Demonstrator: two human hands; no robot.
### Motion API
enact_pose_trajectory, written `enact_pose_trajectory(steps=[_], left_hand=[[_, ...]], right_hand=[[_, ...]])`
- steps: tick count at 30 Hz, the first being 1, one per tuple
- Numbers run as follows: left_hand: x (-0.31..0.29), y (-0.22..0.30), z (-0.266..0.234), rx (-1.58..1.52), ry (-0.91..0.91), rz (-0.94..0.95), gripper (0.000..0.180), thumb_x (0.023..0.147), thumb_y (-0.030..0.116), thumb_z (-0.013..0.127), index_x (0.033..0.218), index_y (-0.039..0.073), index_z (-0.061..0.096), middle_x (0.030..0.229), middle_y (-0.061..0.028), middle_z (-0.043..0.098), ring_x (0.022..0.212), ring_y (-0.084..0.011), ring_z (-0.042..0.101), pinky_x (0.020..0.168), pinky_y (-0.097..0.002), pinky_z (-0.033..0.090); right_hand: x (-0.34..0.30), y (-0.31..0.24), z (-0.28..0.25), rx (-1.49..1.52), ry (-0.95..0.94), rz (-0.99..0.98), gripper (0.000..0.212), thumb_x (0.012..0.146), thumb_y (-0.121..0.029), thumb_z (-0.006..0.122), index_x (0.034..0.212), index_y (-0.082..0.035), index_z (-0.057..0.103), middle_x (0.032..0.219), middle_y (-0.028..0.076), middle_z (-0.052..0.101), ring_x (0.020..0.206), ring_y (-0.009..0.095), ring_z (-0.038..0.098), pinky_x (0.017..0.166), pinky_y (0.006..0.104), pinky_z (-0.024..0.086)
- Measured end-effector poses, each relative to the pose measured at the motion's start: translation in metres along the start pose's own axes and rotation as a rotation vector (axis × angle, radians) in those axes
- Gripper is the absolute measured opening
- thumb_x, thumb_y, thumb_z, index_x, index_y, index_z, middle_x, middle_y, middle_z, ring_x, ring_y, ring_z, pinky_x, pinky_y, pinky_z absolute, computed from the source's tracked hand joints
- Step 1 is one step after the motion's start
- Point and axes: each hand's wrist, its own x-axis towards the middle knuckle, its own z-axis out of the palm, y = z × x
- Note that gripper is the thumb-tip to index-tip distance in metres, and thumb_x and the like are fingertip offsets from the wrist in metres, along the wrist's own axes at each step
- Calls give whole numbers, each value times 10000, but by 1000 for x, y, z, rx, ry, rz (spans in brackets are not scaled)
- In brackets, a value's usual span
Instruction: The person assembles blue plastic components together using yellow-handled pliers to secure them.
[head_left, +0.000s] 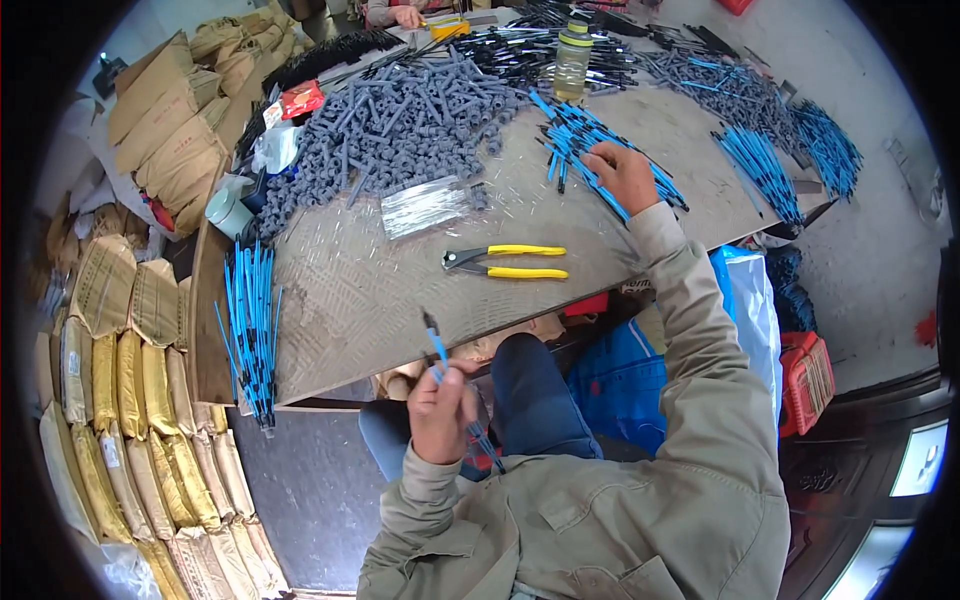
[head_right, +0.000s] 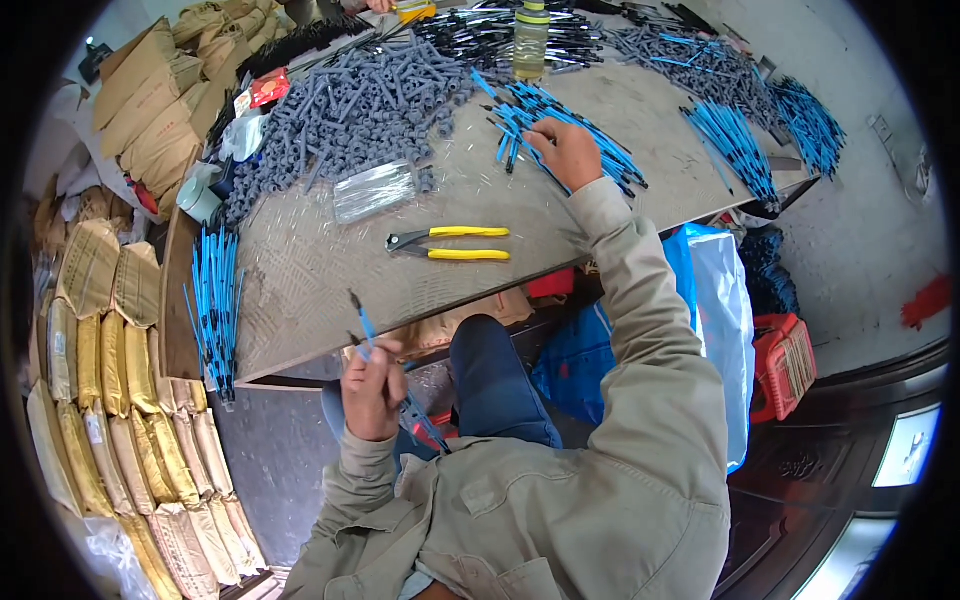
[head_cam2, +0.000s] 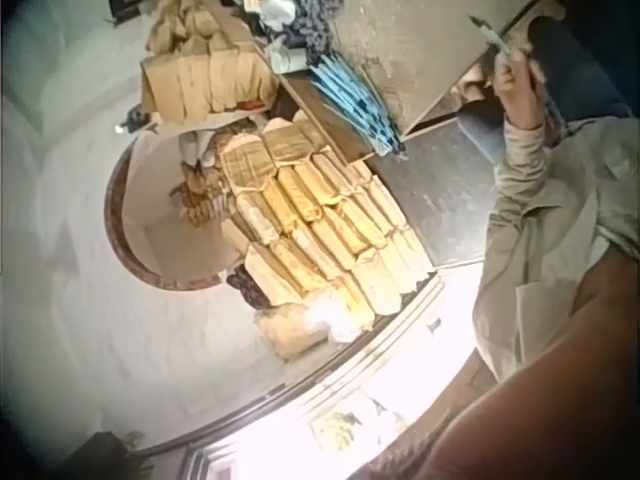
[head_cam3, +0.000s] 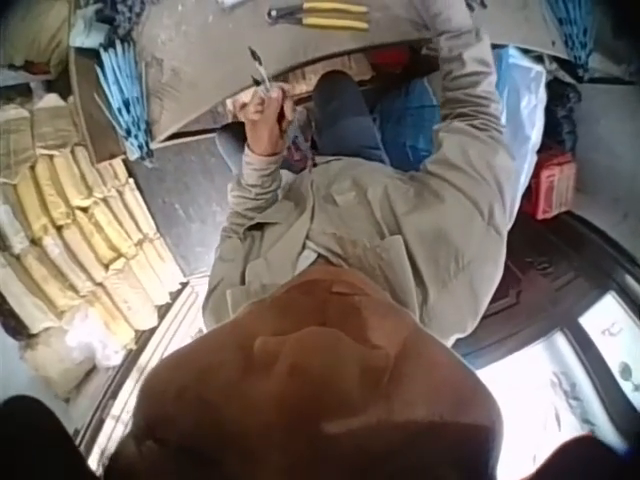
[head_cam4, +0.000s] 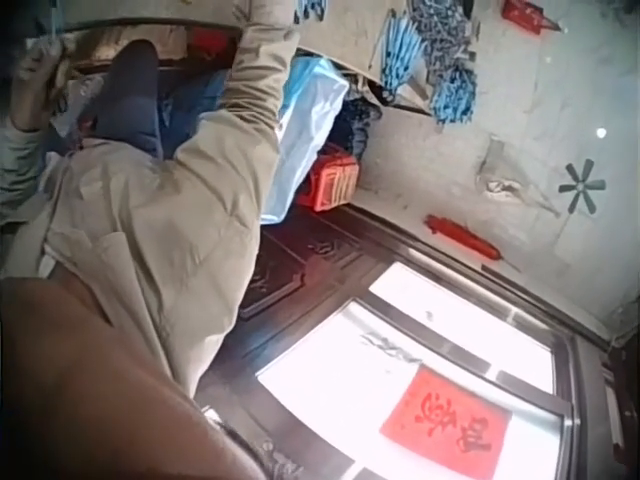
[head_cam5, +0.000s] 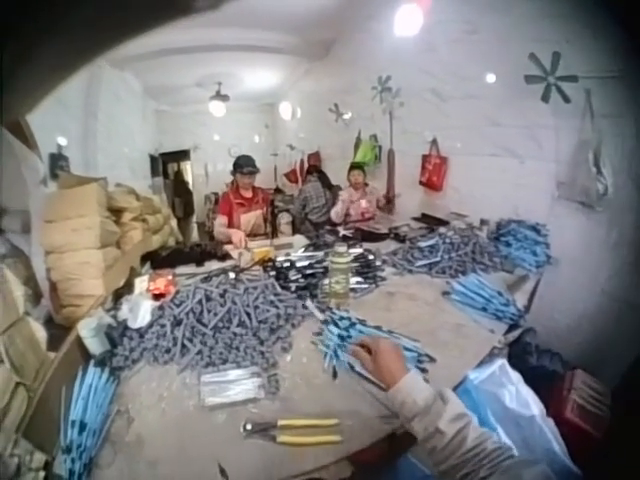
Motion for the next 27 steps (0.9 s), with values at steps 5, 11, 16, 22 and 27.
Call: enact_pose_trajectory(steps=[5, 11, 16, 22, 27], left_hand=[[-4, -1, 13, 5, -12, -47, 311, 951, 288, 419, 942, 0, 538, 704, -89, 593, 475, -108, 454, 436, -219, 337], [-6, -6, 15, 14, -70, -127, 388, 959, 321, 383, 956, -29, 550, 857, -153, 636, 703, -175, 598, 638, -273, 466], [9, -16, 12, 29, -77, -95, 397, 963, 311, 369, 985, -41, 550, 970, -189, 628, 893, -238, 625, 784, -311, 488], [9, -21, 16, 9, -88, -95, 405, 968, 285, 358, 1119, -66, 490, 1067, -215, 592, 981, -266, 600, 859, -345, 472], [41, -6, 14, -64, 17, -33, 441, 975, 284, 342, 1186, -87, 450, 1152, -212, 545, 1051, -257, 558, 914, -345, 443]], right_hand=[[-9, -23, -7, -151, 446, -232, 177, 841, -195, 606, 907, -31, 614, 665, 66, 609, 504, 111, 562, 485, 250, 434], [-29, -31, -23, 118, 363, -62, 173, 806, -210, 645, 860, -45, 636, 663, 99, 623, 527, 159, 602, 495, 286, 451], [-60, -20, -44, 92, 288, -29, 153, 873, -151, 578, 900, -2, 605, 696, 29, 601, 553, 63, 541, 481, 196, 425], [-130, -75, -71, 342, 562, -56, 150, 889, -129, 553, 907, 14, 592, 755, 49, 608, 591, 82, 553, 525, 213, 447], [-189, -108, -42, 711, 277, -3, 101, 871, -32, 529, 921, 45, 570, 767, 96, 606, 581, 106, 556, 522, 223, 453]])
